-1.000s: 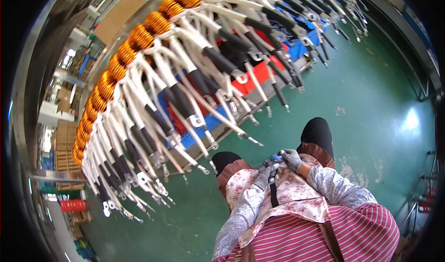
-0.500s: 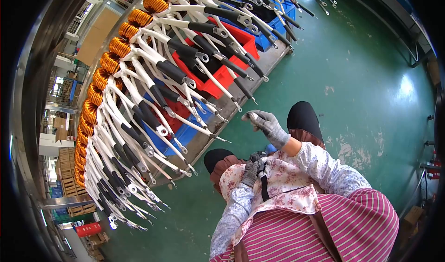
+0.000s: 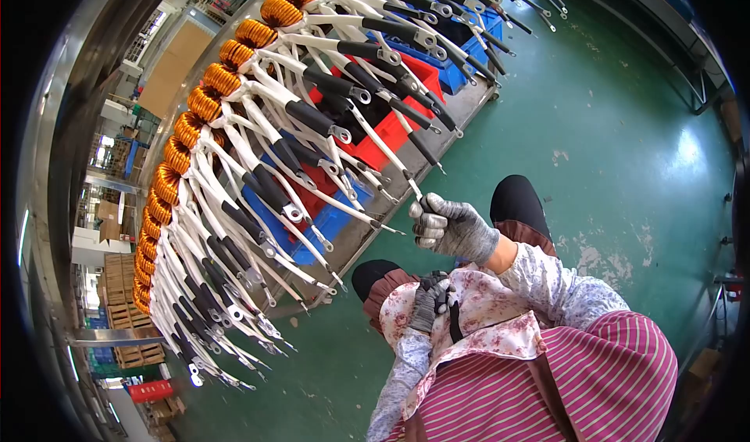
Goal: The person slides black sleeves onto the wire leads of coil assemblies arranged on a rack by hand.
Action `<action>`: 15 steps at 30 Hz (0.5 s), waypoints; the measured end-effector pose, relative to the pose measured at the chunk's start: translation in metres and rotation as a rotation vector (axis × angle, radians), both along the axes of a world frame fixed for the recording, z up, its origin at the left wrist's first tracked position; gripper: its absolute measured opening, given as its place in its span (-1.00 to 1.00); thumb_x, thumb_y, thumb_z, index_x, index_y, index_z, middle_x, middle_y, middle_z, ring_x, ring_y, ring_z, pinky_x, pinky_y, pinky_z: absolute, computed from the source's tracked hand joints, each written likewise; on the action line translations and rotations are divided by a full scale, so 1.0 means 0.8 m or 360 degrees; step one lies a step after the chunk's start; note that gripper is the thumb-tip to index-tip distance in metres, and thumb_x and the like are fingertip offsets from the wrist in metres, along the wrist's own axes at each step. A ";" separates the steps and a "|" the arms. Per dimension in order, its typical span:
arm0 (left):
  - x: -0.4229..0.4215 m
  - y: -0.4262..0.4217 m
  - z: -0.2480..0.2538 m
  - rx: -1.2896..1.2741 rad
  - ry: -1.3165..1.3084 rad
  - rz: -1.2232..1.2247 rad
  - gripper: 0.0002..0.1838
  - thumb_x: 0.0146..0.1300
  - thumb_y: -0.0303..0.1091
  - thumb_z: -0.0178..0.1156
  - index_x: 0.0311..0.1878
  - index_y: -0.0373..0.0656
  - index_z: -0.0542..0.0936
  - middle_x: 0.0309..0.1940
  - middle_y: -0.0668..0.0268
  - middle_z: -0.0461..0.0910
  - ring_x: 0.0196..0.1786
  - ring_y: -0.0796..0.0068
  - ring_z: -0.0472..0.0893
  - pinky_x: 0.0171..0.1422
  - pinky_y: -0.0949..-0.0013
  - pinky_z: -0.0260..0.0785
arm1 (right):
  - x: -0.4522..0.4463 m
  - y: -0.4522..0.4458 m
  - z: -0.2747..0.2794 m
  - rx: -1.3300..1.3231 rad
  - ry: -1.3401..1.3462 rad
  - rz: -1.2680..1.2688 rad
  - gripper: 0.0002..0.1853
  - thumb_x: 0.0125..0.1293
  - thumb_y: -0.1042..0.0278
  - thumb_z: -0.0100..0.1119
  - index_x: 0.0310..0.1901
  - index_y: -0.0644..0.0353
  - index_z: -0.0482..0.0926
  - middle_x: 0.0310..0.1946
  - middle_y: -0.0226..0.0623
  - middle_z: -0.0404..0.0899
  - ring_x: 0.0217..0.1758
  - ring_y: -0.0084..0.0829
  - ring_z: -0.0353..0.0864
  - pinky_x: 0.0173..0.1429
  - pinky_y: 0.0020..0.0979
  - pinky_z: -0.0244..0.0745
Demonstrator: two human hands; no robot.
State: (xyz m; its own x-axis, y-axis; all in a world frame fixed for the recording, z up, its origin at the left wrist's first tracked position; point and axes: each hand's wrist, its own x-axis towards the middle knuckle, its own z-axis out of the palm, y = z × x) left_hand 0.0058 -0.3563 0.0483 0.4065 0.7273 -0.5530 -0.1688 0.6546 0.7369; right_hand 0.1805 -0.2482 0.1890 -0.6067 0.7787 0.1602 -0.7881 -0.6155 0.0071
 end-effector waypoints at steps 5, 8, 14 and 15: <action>-0.006 -0.006 0.006 -0.0035 -0.0011 0.0031 -0.81 0.17 -0.31 0.15 -0.19 -0.13 0.46 -0.56 0.33 0.53 -0.72 0.59 0.42 -0.73 0.61 0.18 | -0.001 0.009 0.005 -0.0106 0.0099 -0.0082 -0.65 0.37 0.19 -0.13 -0.09 0.39 0.38 -0.66 -0.56 0.13 -0.55 -0.62 0.11 -0.32 -0.53 0.15; -0.010 -0.007 0.009 -0.0053 -0.0022 0.0068 -0.81 0.17 -0.31 0.15 -0.18 -0.13 0.46 -0.56 0.33 0.53 -0.72 0.59 0.42 -0.73 0.61 0.18 | 0.006 0.000 0.033 0.0032 0.0049 -0.0128 -0.66 0.37 0.18 -0.13 -0.13 0.37 0.38 -0.68 -0.58 0.11 -0.59 -0.64 0.07 -0.34 -0.54 0.12; -0.014 -0.010 0.014 -0.0074 -0.0036 0.0081 -0.80 0.17 -0.31 0.15 -0.18 -0.14 0.45 -0.55 0.32 0.53 -0.72 0.59 0.43 -0.73 0.61 0.19 | 0.011 0.021 0.066 0.0175 -0.0952 -0.0689 -0.60 0.37 0.09 -0.11 -0.11 0.35 0.42 -0.67 -0.55 0.18 -0.58 -0.66 0.13 -0.39 -0.56 0.15; -0.014 -0.012 0.015 -0.0070 -0.0039 0.0084 -0.80 0.17 -0.31 0.15 -0.18 -0.14 0.45 -0.55 0.32 0.53 -0.71 0.59 0.43 -0.73 0.61 0.19 | 0.009 0.016 0.068 0.0300 -0.1420 -0.0883 -0.60 0.36 0.08 -0.10 -0.10 0.35 0.41 -0.66 -0.54 0.21 -0.57 -0.66 0.15 -0.39 -0.57 0.16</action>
